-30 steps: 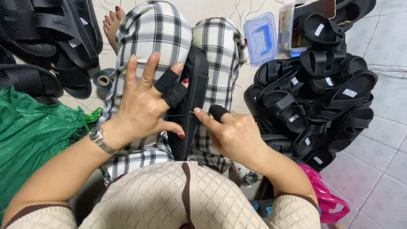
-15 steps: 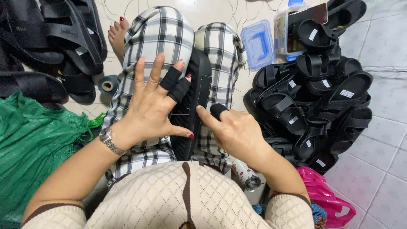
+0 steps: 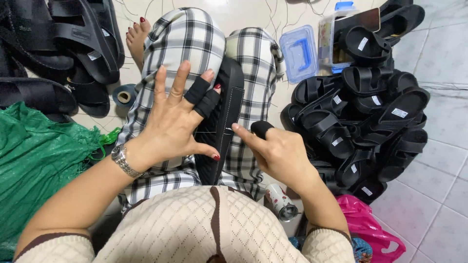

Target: Hand-sewing a black sandal strap using a needle and thread while sitting on the floor.

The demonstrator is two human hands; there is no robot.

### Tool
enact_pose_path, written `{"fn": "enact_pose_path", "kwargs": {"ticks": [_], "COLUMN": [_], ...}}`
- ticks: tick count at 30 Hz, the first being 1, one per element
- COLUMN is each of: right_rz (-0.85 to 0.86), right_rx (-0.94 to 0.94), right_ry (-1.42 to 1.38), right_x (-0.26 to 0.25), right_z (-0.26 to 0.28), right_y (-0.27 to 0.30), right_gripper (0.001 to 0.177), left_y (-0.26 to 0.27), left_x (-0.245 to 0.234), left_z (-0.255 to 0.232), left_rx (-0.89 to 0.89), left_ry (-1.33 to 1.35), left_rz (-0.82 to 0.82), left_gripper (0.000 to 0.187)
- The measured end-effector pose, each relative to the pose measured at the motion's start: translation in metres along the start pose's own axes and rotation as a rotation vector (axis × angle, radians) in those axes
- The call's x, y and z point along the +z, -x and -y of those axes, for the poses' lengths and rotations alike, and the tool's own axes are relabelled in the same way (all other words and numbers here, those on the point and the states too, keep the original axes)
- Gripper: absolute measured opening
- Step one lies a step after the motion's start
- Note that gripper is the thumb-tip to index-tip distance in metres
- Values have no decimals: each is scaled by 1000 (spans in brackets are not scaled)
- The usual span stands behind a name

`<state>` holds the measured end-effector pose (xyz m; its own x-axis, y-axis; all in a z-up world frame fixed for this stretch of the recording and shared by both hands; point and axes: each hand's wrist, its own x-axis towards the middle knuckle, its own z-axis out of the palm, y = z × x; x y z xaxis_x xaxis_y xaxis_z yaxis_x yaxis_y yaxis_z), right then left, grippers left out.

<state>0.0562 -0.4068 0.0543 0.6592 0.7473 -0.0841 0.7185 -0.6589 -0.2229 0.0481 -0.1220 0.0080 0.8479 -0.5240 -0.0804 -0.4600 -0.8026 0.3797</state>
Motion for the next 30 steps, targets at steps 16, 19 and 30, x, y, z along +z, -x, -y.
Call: {"fn": "enact_pose_path", "kwargs": {"ticks": [16,19,30], "right_rz": [61,30,-100], "right_rx": [24,28,-84], "right_ry": [122,181,-56], "right_x": [-8,-9,21], "right_z": [18,29,3], "right_y": [-6,-9,-17], "right_gripper": [60,64,59], "left_y": [0,0,-3], "left_x": [1,2,2], "left_z": [-1,-2,12], "left_rx": [-23,-1,95], "left_ry": [30,57,122], "left_rz": [7,-42,-168], "left_gripper": [155,153,145]}}
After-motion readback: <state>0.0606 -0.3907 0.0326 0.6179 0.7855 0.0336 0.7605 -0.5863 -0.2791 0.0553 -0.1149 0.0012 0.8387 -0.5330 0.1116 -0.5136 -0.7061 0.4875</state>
